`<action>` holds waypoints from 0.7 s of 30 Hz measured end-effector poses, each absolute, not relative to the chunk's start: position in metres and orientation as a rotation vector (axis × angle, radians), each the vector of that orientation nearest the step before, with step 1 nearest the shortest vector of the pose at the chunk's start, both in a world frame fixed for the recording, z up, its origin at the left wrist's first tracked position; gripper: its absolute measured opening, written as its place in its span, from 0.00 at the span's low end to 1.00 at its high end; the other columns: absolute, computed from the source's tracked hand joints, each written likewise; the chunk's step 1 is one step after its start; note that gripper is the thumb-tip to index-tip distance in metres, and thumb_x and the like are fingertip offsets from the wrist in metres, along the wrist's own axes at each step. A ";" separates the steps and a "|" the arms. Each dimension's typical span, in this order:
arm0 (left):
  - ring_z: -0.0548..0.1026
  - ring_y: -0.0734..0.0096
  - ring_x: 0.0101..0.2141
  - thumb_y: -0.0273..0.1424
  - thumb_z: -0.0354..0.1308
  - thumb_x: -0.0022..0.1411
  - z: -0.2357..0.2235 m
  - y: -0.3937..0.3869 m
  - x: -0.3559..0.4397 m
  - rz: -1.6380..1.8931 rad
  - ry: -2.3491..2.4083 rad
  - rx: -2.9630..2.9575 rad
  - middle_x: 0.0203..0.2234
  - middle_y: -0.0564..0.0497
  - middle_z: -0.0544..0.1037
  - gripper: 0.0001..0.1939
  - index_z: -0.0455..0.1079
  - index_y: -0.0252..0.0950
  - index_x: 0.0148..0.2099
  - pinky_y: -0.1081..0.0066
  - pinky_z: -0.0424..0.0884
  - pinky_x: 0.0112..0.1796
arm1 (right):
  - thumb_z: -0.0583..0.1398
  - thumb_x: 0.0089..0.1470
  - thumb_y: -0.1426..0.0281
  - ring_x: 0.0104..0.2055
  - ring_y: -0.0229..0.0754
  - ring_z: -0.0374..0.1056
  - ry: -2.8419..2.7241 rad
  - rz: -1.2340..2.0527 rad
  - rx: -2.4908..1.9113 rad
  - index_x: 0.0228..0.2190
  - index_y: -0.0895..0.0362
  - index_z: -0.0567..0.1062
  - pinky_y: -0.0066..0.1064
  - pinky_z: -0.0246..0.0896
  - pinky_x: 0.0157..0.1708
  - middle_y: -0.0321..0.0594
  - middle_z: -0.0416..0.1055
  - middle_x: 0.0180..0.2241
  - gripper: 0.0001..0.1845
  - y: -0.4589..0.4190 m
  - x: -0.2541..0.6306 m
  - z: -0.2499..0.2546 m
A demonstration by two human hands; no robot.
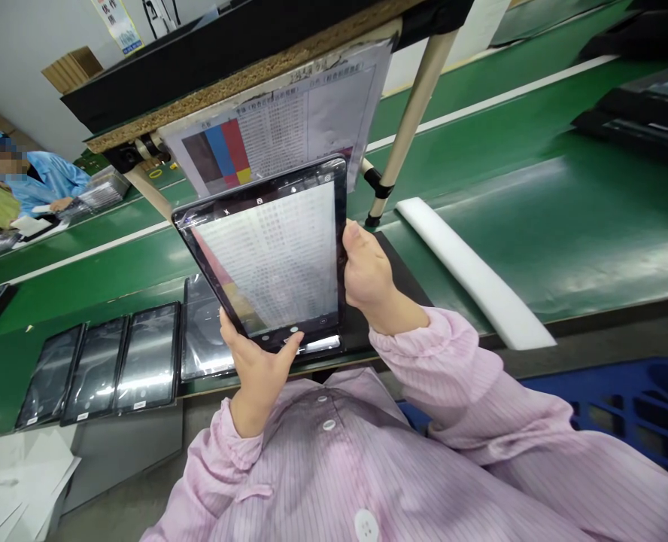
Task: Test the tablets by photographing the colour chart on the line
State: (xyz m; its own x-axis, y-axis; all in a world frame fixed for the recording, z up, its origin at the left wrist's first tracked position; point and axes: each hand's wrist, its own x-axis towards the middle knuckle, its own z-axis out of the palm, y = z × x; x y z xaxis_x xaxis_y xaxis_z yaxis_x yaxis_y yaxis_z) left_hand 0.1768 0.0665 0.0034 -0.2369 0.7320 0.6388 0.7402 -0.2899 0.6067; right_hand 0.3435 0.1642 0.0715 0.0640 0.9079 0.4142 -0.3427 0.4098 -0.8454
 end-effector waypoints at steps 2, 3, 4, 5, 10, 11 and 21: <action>0.49 0.43 0.69 0.46 0.72 0.49 0.004 0.067 0.178 -1.621 -1.881 -1.924 0.68 0.26 0.47 0.63 0.35 0.33 0.72 0.47 0.48 0.66 | 0.51 0.61 0.42 0.62 0.51 0.65 -1.136 1.043 -0.655 0.46 0.50 0.77 0.47 0.67 0.58 0.37 0.75 0.50 0.30 0.164 0.344 0.072; 0.49 0.43 0.69 0.46 0.72 0.48 0.004 0.067 0.179 -1.619 -1.885 -1.921 0.68 0.26 0.47 0.63 0.35 0.33 0.72 0.47 0.48 0.66 | 0.51 0.61 0.41 0.62 0.51 0.65 -1.137 1.046 -0.666 0.46 0.50 0.77 0.47 0.68 0.58 0.38 0.75 0.50 0.31 0.164 0.344 0.072; 0.48 0.43 0.69 0.46 0.72 0.49 0.004 0.067 0.179 -1.612 -1.886 -1.919 0.68 0.25 0.47 0.63 0.35 0.33 0.72 0.46 0.48 0.66 | 0.51 0.60 0.41 0.62 0.51 0.65 -1.137 1.049 -0.673 0.46 0.51 0.77 0.48 0.68 0.58 0.38 0.75 0.50 0.31 0.164 0.344 0.072; 0.48 0.43 0.69 0.46 0.72 0.49 0.003 0.067 0.179 -1.606 -1.884 -1.919 0.67 0.25 0.47 0.63 0.35 0.33 0.72 0.46 0.48 0.66 | 0.51 0.59 0.40 0.62 0.52 0.65 -1.137 1.055 -0.674 0.47 0.51 0.77 0.48 0.68 0.58 0.38 0.75 0.51 0.32 0.164 0.344 0.072; 0.63 0.52 0.64 0.44 0.63 0.61 0.001 0.063 0.165 -1.857 -1.727 -2.017 0.62 0.31 0.61 0.43 0.46 0.34 0.69 0.55 0.62 0.61 | 0.52 0.61 0.42 0.63 0.51 0.63 -1.119 1.102 -0.645 0.50 0.52 0.76 0.48 0.65 0.60 0.40 0.73 0.53 0.32 0.162 0.347 0.070; 0.67 0.56 0.60 0.44 0.59 0.64 0.002 0.063 0.161 -1.982 -1.700 -2.002 0.60 0.34 0.65 0.36 0.51 0.35 0.67 0.58 0.66 0.58 | 0.52 0.62 0.44 0.64 0.50 0.62 -1.110 1.097 -0.641 0.52 0.52 0.75 0.47 0.63 0.62 0.40 0.72 0.55 0.31 0.160 0.348 0.070; 0.70 0.60 0.60 0.45 0.52 0.68 0.031 0.073 0.183 -3.028 -2.137 -1.681 0.63 0.51 0.69 0.26 0.61 0.52 0.67 0.64 0.74 0.52 | 0.47 0.62 0.41 0.70 0.50 0.50 -1.536 0.880 -0.712 0.70 0.50 0.47 0.44 0.54 0.67 0.37 0.58 0.66 0.44 0.127 0.397 0.079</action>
